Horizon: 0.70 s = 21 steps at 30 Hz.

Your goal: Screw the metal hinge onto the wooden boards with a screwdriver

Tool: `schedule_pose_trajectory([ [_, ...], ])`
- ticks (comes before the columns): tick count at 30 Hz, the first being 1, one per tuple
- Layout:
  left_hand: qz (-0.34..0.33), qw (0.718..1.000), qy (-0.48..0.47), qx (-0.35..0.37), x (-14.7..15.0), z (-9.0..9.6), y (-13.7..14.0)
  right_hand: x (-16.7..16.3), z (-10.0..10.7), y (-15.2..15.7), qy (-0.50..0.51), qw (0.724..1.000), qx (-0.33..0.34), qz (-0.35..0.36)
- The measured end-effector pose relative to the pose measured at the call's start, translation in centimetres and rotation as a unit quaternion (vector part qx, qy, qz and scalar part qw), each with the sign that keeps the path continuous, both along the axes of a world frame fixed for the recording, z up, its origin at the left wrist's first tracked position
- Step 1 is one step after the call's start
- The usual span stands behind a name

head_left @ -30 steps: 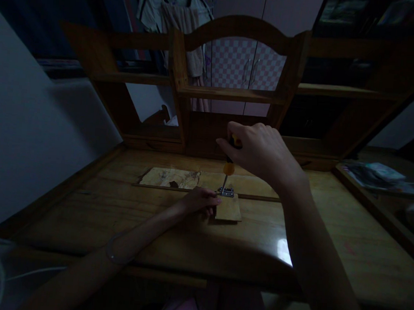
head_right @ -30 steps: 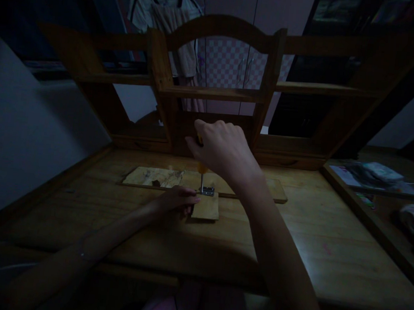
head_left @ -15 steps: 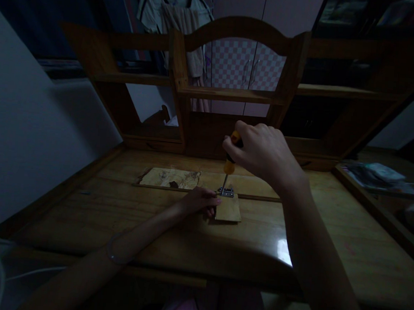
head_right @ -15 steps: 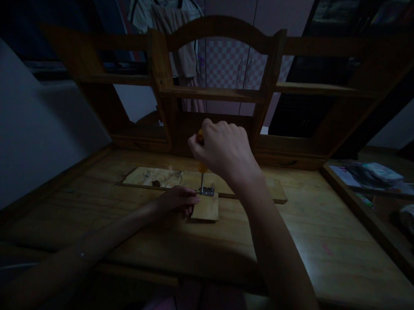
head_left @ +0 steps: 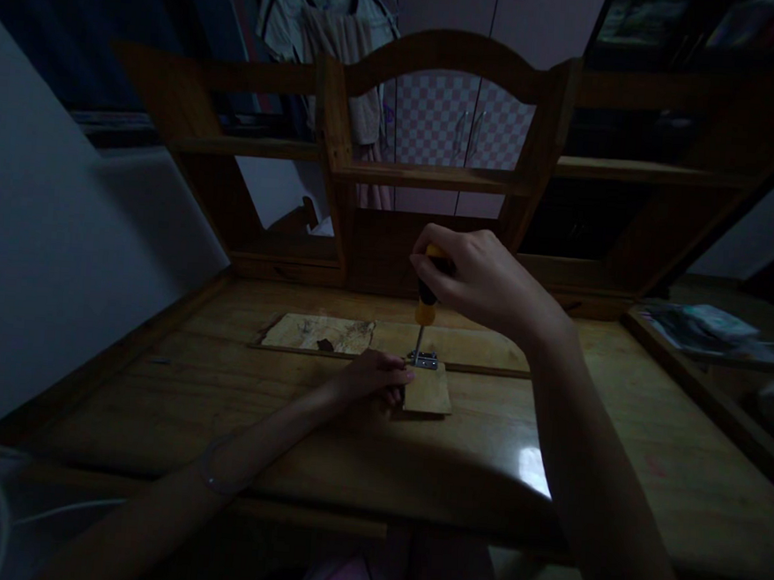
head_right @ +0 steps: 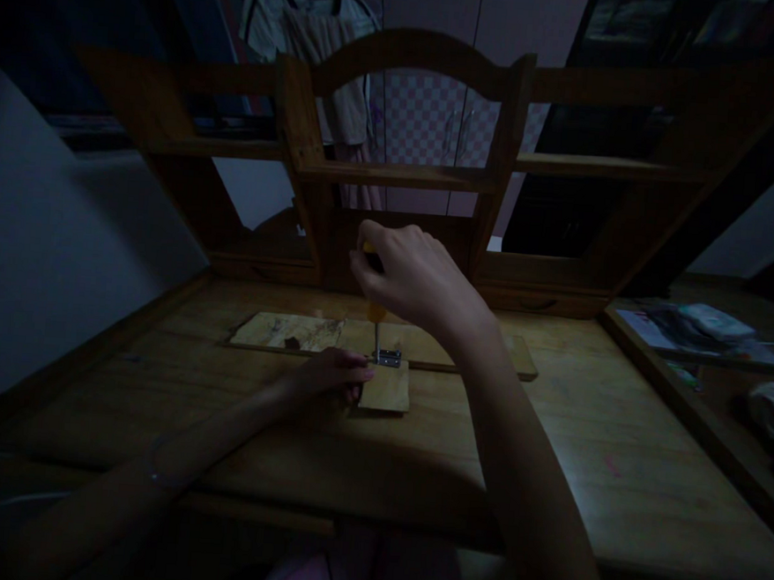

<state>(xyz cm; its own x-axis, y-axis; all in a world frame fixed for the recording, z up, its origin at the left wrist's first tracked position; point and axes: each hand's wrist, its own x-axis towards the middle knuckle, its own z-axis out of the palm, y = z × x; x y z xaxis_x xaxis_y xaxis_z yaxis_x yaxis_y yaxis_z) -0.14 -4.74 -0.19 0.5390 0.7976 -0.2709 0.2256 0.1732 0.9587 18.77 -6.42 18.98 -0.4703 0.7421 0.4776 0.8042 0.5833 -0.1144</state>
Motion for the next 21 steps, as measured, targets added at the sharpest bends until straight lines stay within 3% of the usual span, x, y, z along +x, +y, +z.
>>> schedule_pose_trajectory([
  [5, 0.002, 1.000, -0.009, 0.002, -0.1, -0.3, 0.1, -0.3, -0.3, 0.3, -0.044, 0.992, 0.071, -0.091],
  [8, -0.002, 1.000, -0.016, 0.008, -0.1, -0.3, -0.1, -0.5, -0.4, 0.3, -0.050, 0.990, 0.079, -0.110],
  [17, -0.003, 1.000, -0.010, 0.005, 0.1, 0.3, -0.3, 0.7, 0.5, -0.3, 0.025, 0.998, 0.021, 0.045],
  [21, 0.009, 1.000, 0.000, -0.013, 0.2, 0.0, -0.2, 0.9, 0.4, -0.4, 0.035, 0.998, 0.026, 0.045],
])
